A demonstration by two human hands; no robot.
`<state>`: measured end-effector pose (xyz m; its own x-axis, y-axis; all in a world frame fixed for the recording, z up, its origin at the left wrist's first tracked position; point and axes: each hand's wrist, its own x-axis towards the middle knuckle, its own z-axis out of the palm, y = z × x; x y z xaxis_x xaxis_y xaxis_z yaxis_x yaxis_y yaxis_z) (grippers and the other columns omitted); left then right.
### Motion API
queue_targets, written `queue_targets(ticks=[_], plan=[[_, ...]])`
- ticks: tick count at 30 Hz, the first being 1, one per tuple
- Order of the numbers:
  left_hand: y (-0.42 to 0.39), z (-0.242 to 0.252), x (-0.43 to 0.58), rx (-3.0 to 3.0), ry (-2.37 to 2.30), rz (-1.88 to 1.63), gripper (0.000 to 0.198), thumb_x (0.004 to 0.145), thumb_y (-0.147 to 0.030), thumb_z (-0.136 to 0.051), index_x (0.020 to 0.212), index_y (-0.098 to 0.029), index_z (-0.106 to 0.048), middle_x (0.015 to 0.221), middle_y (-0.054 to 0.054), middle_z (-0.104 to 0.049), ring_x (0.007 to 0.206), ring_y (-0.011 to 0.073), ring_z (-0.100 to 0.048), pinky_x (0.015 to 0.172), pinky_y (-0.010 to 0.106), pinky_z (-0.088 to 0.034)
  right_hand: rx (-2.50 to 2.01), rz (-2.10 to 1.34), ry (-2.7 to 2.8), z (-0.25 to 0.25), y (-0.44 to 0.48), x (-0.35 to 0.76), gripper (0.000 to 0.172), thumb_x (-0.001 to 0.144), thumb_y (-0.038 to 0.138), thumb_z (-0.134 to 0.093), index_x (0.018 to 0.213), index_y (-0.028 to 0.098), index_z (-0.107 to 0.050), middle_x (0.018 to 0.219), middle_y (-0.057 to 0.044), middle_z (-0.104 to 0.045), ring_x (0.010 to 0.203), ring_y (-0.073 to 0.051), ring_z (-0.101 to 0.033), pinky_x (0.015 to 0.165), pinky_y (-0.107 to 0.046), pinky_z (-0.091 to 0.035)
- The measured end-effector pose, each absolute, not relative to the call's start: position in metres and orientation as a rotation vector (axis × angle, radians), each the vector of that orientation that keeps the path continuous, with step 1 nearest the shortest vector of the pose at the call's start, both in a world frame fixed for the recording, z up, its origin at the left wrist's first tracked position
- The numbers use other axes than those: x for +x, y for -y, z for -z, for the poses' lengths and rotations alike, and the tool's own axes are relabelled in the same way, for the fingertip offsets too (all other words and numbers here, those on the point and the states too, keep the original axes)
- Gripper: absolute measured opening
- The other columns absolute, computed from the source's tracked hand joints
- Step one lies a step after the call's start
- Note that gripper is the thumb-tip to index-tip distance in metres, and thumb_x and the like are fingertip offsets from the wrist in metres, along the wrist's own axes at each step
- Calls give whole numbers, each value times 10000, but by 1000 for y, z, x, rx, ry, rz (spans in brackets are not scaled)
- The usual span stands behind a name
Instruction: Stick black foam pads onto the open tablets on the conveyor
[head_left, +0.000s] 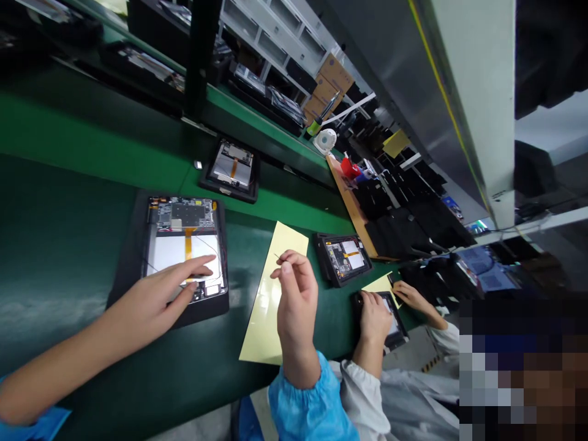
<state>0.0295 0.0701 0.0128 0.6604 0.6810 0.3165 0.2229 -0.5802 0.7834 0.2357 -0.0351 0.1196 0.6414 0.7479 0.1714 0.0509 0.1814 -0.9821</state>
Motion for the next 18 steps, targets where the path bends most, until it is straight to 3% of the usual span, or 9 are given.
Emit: queue_targets(ticks=[2,4,7,10,13,18], plan=[[-72,-16,22,2177,-664,-801,391,1139,-429,-405,1329,-227,-682,1244,49,-743,1132,208,-738,957,241,-602,-1330,-808,617,-116,37,233,262,866,428,-872,950,226,-727,937,-11,-628,827,-147,-581,695,-247,-492],[-70,-17,17,2214,-637,-776,389,1131,-395,-394,1228,-210,-721,1241,68,-729,1107,214,-725,948,249,-595,-1282,-1103,477,-109,40,229,377,797,462,-924,1020,225,-733,903,-2,-634,764,-139,-580,621,-237,-479],[-65,-13,18,2271,-613,-746,403,1103,-337,-378,1273,-205,-718,1250,90,-705,1103,234,-705,963,280,-583,-1101,-1432,304,-99,42,221,472,778,485,-938,1105,233,-709,837,27,-623,639,-112,-527,507,-209,-407],[-62,-10,21,2275,-596,-736,392,1086,-287,-371,1305,-221,-689,1243,81,-694,1099,231,-697,942,283,-577,-946,-1628,204,-91,42,217,454,833,481,-901,1150,230,-695,686,80,-537,513,-84,-383,444,-189,-299],[-61,-9,23,2260,-575,-756,369,1093,-254,-368,1335,-239,-647,1253,64,-681,1129,218,-682,935,277,-563,-902,-1704,157,-85,40,217,416,869,462,-873,1156,216,-700,625,102,-491,469,-73,-287,417,-185,-223],[-59,-9,25,2225,-623,-785,340,1126,-306,-364,1317,-257,-641,1211,59,-689,1102,229,-683,930,304,-557,-942,-1713,113,-74,39,219,454,839,503,-898,1128,205,-716,580,109,-500,433,-65,-247,377,-184,-189]])
